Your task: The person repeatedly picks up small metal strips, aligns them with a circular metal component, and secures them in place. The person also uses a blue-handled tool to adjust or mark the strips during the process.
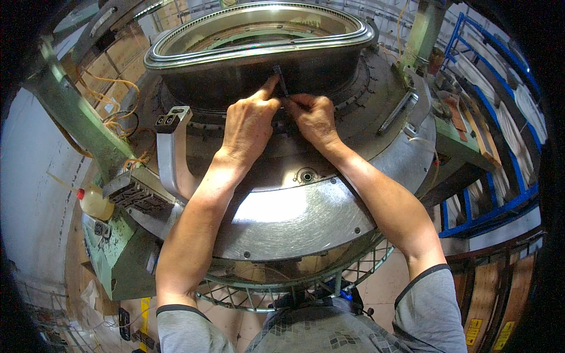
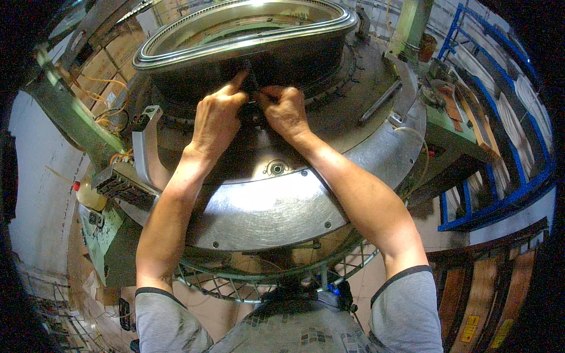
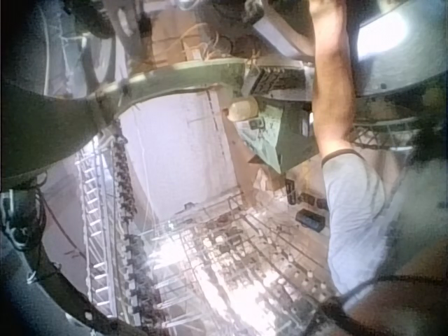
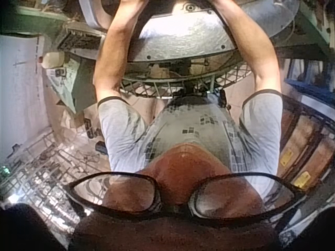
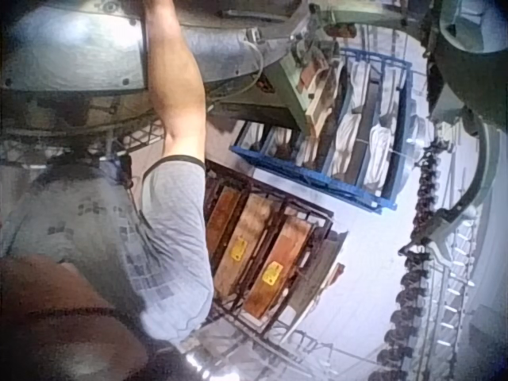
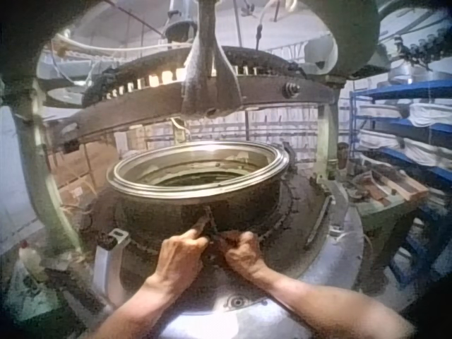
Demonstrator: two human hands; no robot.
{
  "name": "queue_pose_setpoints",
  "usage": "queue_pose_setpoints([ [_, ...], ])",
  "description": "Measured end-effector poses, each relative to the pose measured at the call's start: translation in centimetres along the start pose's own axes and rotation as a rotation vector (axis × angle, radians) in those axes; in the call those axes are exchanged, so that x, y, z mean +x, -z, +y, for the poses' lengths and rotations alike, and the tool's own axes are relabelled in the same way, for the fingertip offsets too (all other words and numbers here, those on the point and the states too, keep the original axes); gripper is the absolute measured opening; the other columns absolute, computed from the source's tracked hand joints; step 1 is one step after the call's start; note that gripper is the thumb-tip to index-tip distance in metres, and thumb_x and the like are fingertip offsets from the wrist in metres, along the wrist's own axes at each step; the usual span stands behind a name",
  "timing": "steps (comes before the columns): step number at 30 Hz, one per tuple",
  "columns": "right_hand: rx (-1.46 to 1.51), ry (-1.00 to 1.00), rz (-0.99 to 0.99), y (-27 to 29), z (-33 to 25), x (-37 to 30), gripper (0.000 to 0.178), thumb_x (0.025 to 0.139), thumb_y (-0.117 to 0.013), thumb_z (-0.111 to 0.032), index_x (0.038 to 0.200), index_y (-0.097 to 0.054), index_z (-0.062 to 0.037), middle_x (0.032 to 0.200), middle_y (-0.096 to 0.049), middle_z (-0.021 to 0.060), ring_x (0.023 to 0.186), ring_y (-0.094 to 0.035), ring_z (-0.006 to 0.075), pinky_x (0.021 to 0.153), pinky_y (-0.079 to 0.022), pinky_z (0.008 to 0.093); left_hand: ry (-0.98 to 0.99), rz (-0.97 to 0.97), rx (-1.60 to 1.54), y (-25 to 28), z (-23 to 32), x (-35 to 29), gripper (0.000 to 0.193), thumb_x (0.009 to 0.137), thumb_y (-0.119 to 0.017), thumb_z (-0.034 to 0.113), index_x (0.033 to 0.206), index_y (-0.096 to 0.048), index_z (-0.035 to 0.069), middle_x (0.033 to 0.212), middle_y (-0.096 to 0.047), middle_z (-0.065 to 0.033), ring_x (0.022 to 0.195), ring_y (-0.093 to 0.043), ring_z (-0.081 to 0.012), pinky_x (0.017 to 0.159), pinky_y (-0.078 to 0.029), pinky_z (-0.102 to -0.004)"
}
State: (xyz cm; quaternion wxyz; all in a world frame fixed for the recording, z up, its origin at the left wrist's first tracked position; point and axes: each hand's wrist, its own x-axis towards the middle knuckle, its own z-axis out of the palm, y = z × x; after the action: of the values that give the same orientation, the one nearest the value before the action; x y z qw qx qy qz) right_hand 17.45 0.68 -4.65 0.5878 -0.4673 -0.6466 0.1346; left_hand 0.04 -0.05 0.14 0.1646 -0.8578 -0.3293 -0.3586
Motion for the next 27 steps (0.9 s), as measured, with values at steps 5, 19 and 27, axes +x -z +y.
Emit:
queue_pose_setpoints([
  [5,-0.015,-0.05,-0.018,0.12,-0.11,0.0,0.019,0.086,-0.073,-0.016,0.097,-0.077,-0.0016,0.087,-0.073,0.0211,0.074,-0.074,0.0241,0.068,-0.055,0.0358,-0.004,0.006,0.003,-0.07,-0.03,0.06,0.016,0.071,-0.063,-0.008,0.081,-0.071,0.001,0.134,-0.063,-0.017,0.089,-0.073,-0.0353,0.076,-0.062,-0.0397],
  [19,-0.017,-0.009,-0.01,0.04,0.26,0.01,0.021,0.086,-0.074,-0.018,0.098,-0.077,-0.002,0.087,-0.073,0.0216,0.076,-0.075,0.0268,0.07,-0.055,0.0359,0.003,-0.005,-0.063,-0.29,-0.27,-0.09,0.026,0.061,-0.061,-0.013,0.082,-0.066,0.001,0.127,-0.064,-0.0196,0.089,-0.069,-0.0404,0.076,-0.059,-0.0456],
  [27,-0.018,-0.05,-0.017,0.04,0.41,0.14,0.021,0.087,-0.073,-0.018,0.099,-0.077,-0.0017,0.091,-0.073,0.0218,0.079,-0.075,0.0276,0.072,-0.056,0.0361,0.004,0.002,-0.052,-0.23,-0.18,-0.08,0.025,0.063,-0.06,-0.013,0.083,-0.067,0.001,0.127,-0.064,-0.0187,0.089,-0.069,-0.0397,0.076,-0.059,-0.0448],
])
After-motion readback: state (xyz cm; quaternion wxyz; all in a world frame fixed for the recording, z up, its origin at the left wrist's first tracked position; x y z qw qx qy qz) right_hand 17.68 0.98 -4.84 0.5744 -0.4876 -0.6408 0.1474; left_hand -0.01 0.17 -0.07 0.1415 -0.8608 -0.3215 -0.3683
